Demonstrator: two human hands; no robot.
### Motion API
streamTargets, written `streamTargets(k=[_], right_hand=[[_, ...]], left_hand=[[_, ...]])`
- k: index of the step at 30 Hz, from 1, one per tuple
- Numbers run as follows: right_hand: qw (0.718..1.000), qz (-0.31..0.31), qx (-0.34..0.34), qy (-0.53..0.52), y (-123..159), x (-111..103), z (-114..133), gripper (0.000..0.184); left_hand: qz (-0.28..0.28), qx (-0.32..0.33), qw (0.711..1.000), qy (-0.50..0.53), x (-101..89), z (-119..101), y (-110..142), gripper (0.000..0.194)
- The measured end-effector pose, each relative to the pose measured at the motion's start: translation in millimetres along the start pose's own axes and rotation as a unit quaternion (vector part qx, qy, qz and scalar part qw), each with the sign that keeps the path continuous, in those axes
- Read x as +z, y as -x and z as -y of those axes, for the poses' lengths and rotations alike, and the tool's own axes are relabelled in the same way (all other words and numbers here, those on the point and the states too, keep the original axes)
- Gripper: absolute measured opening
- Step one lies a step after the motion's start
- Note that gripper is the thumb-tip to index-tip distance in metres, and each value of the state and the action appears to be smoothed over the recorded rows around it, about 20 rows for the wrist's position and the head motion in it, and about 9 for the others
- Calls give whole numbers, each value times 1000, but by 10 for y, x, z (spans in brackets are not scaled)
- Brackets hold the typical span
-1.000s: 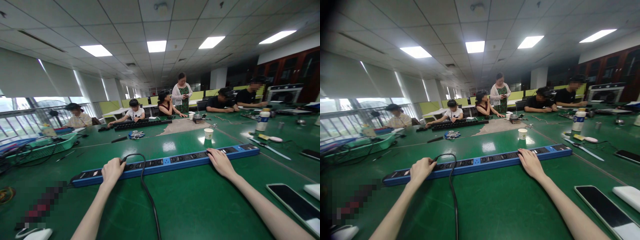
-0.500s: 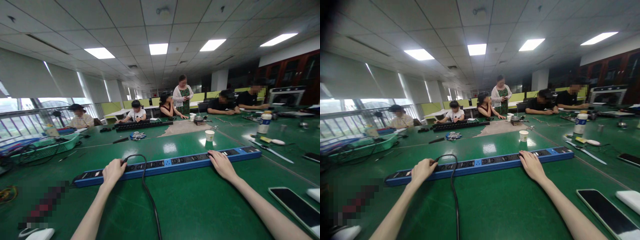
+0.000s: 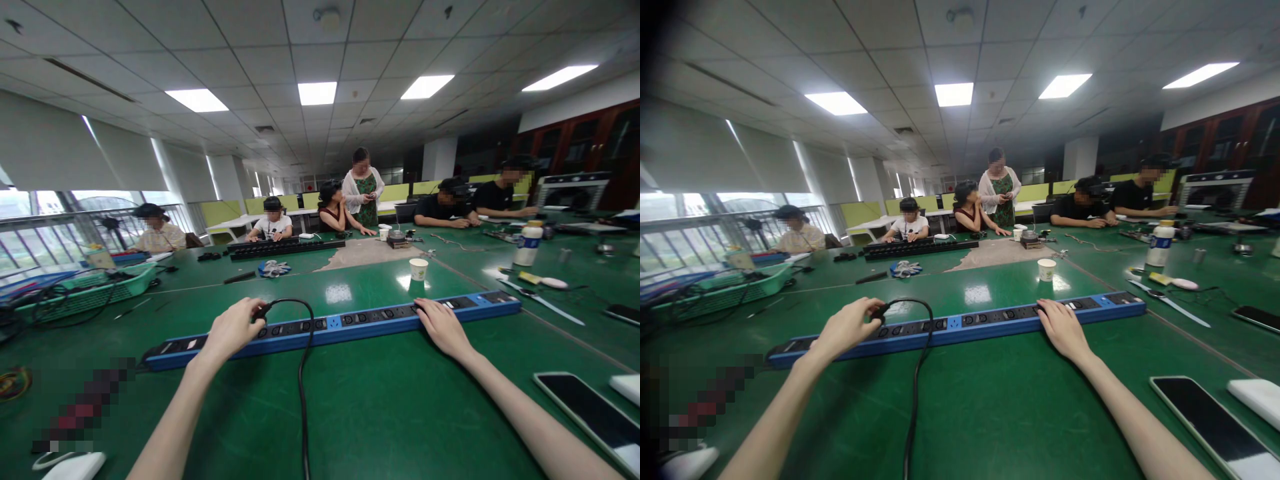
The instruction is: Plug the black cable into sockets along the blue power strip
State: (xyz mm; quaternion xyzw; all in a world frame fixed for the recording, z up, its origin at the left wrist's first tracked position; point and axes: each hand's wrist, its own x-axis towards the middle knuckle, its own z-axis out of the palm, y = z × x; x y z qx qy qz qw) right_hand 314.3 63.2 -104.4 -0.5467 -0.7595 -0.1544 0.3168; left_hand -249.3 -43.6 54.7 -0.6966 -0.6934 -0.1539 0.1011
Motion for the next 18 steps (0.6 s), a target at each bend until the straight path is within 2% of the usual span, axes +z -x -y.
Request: streamTargets(k=[3,7,9,11,13,15,18], right_hand=[[1000,-2,-3,0,-1,0,-5,49],[1000,-6,-6,0,-8,6,-10,49],[1000,-7,-6,1,-10,7,-9,49],[1000,-7,-7,3,-9,6,-6,49],[1000,-6,-7,3,-7,3,0,49],[1000,-6,-6,3,-4,-2,6,49],[1000,-4,-4,4,-5,-10,13,48]], left_hand=[[-22,63,998,-12,42,-45,12,35],[-36,35,999,-18,39,-45,-5,31],[-4,12,1000,15,54,-10,-15,30],[54,-12,995,79,111,31,-22,33],[119,-55,977,171,206,62,-32,38],[160,-110,943,269,311,73,-49,40],[168,-185,895,370,410,66,-87,48]])
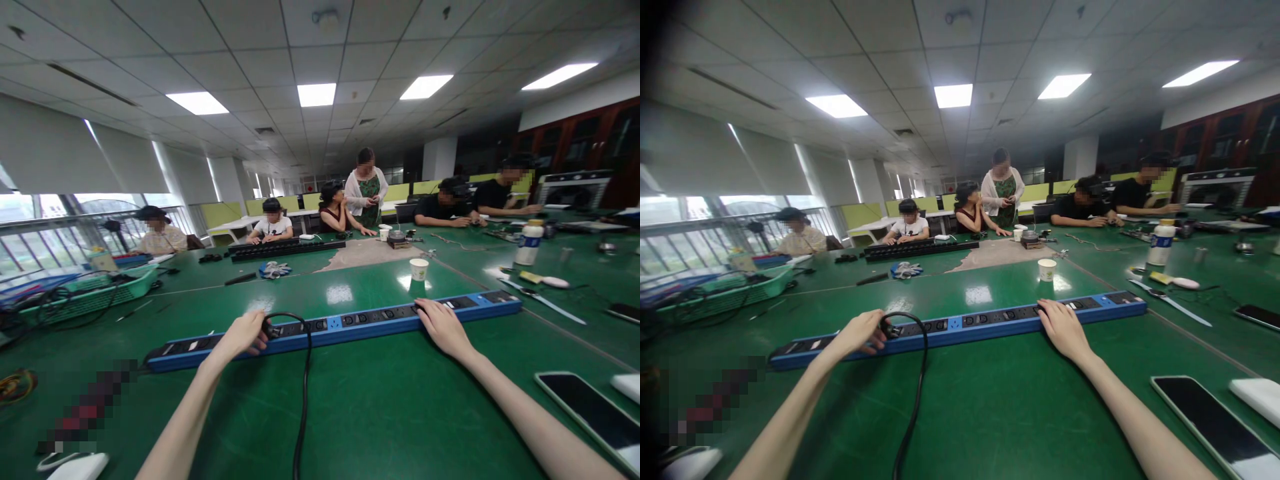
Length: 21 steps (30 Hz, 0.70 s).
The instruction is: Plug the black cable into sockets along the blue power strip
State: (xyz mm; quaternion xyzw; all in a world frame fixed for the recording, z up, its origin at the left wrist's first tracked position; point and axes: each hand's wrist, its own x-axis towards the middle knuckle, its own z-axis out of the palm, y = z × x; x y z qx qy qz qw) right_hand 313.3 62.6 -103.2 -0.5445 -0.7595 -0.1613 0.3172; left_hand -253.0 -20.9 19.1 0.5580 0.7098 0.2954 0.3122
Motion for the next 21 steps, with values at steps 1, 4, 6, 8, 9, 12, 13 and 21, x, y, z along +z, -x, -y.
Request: streamTargets(k=[1,4,6,8,9,12,13,21], right_hand=[[1000,1,0,0,-1,-3,1,48],[1000,0,-1,2,-2,-11,2,48],[1000,-3,-2,2,-2,-14,3,49],[1000,-6,-2,2,-1,-14,5,49],[1000,-7,-3,2,-1,-13,6,49],[1000,-7,-1,-3,1,-11,11,49],[1000,-6,1,-5,2,-11,13,49],[1000,-1,2,-13,-5,-29,19,50]], left_hand=[[-6,-12,1000,21,7,-1,-12,53],[-3,-12,998,58,-10,-28,-5,61],[17,12,997,79,-24,-51,24,59],[32,40,995,90,-15,-76,57,56],[31,54,995,82,3,-88,71,53],[2,95,995,-4,105,-134,107,41],[-15,106,993,-50,149,-152,118,37],[-132,147,912,-360,428,-308,204,22]])
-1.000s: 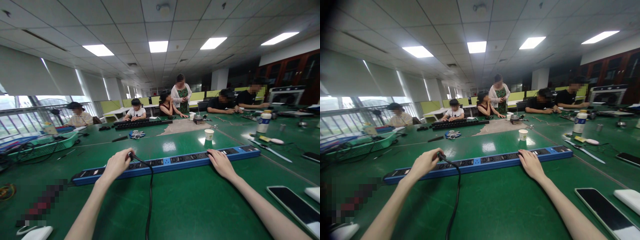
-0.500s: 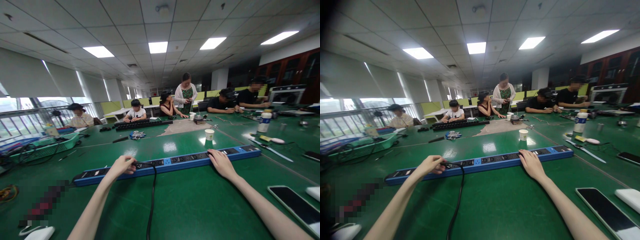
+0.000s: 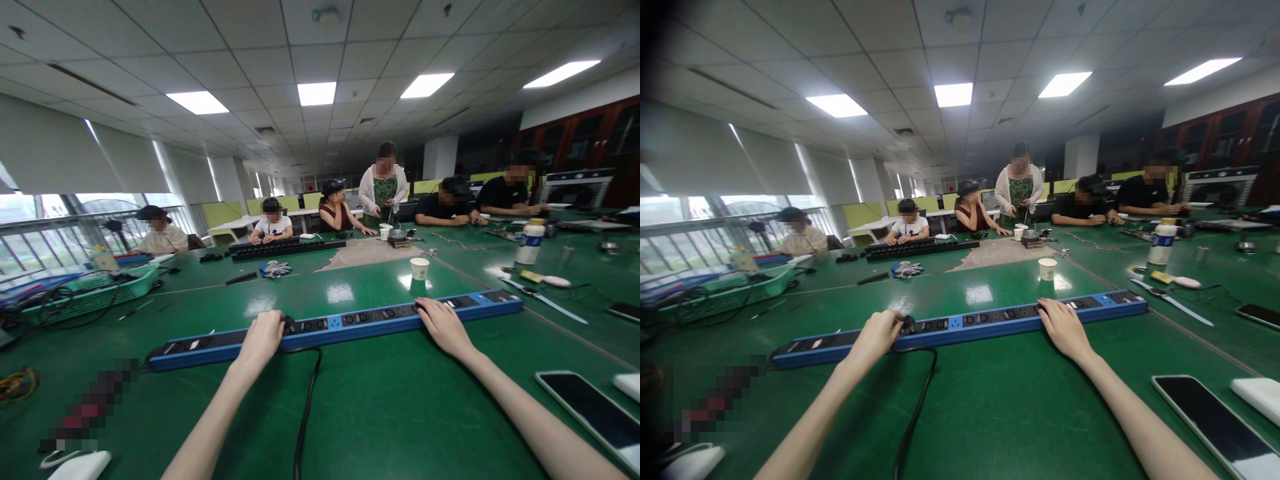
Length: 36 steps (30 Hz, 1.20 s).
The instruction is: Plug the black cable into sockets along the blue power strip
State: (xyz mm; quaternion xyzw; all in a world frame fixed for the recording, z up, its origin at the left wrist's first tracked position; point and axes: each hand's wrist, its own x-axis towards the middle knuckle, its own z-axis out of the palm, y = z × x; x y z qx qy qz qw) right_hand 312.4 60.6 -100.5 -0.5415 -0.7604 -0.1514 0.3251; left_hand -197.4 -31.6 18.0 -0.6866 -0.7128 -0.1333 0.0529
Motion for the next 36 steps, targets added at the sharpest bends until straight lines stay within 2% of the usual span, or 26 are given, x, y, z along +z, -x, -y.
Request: streamTargets(k=[5,11,18,24,27,36], right_hand=[[1000,4,0,6,-3,9,1,50],[1000,2,2,8,1,33,-17,50],[1000,0,2,7,8,22,-18,50],[1000,-3,3,5,10,27,-18,49],[1000,-5,2,5,7,23,-13,49],[1000,-2,-1,5,-2,-3,-1,50]], left_hand=[[5,18,998,-64,0,-210,104,29],[6,41,995,-94,-15,-395,223,25],[1,9,996,-90,-14,-371,203,25],[-1,-20,998,-67,18,-218,198,24],[0,-8,999,-42,20,-167,184,23],[19,33,998,-43,-120,-231,120,23]])
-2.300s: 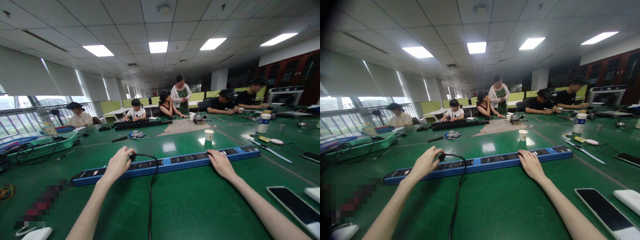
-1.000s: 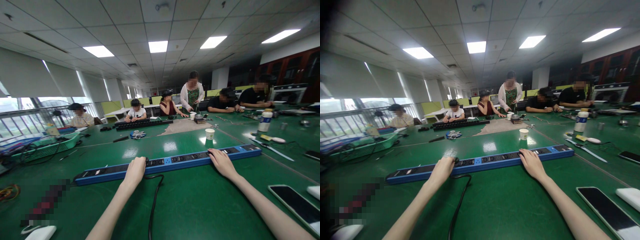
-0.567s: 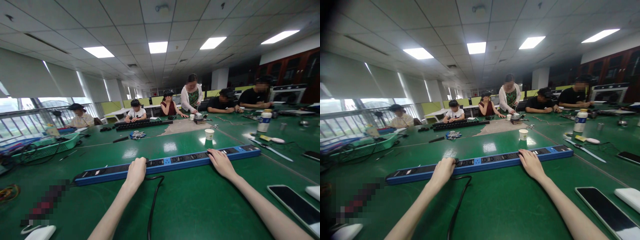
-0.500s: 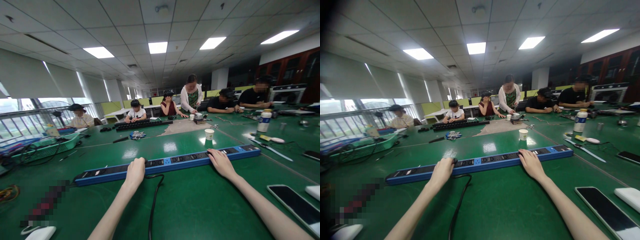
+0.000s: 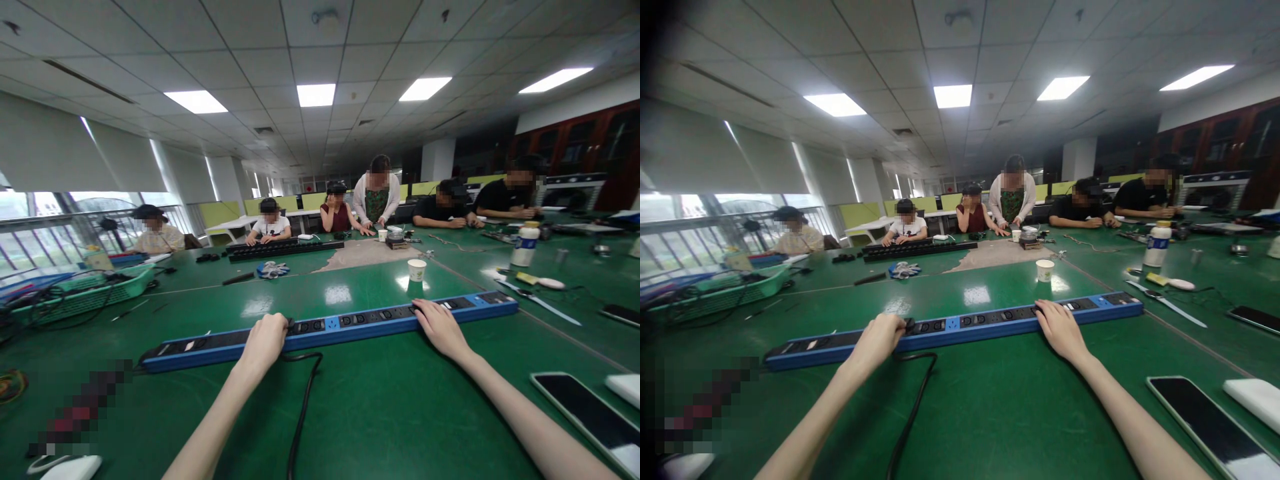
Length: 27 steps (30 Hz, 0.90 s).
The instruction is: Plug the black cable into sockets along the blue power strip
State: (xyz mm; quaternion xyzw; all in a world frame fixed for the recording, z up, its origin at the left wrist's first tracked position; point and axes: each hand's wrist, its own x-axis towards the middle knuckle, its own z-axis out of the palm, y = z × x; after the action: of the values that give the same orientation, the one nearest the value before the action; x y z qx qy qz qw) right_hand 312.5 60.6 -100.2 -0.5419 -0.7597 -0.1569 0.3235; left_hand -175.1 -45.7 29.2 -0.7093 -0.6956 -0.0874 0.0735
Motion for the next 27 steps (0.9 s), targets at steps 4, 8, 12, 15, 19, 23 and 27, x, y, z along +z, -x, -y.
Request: streamTargets(k=[4,8,12,15,19,23,27], right_hand=[[1000,0,2,0,0,9,0,50],[1000,1,2,-1,1,-2,8,50],[1000,0,3,-4,4,-22,24,50],[1000,-4,3,-7,5,-28,34,51],[1000,-4,2,-9,7,-25,32,51],[1000,-2,4,-2,7,-16,25,51],[1000,-3,0,9,0,-10,18,50]], left_hand=[[8,3,1000,6,-24,50,-10,22],[8,-2,1000,-9,-7,46,-6,24],[-17,-8,1000,-16,36,3,12,24],[-21,-13,1000,-19,92,-46,15,23],[-22,-37,999,-12,155,-88,-5,22],[-19,-50,998,12,150,-82,-17,20],[-13,-48,998,35,107,-74,-23,17]])
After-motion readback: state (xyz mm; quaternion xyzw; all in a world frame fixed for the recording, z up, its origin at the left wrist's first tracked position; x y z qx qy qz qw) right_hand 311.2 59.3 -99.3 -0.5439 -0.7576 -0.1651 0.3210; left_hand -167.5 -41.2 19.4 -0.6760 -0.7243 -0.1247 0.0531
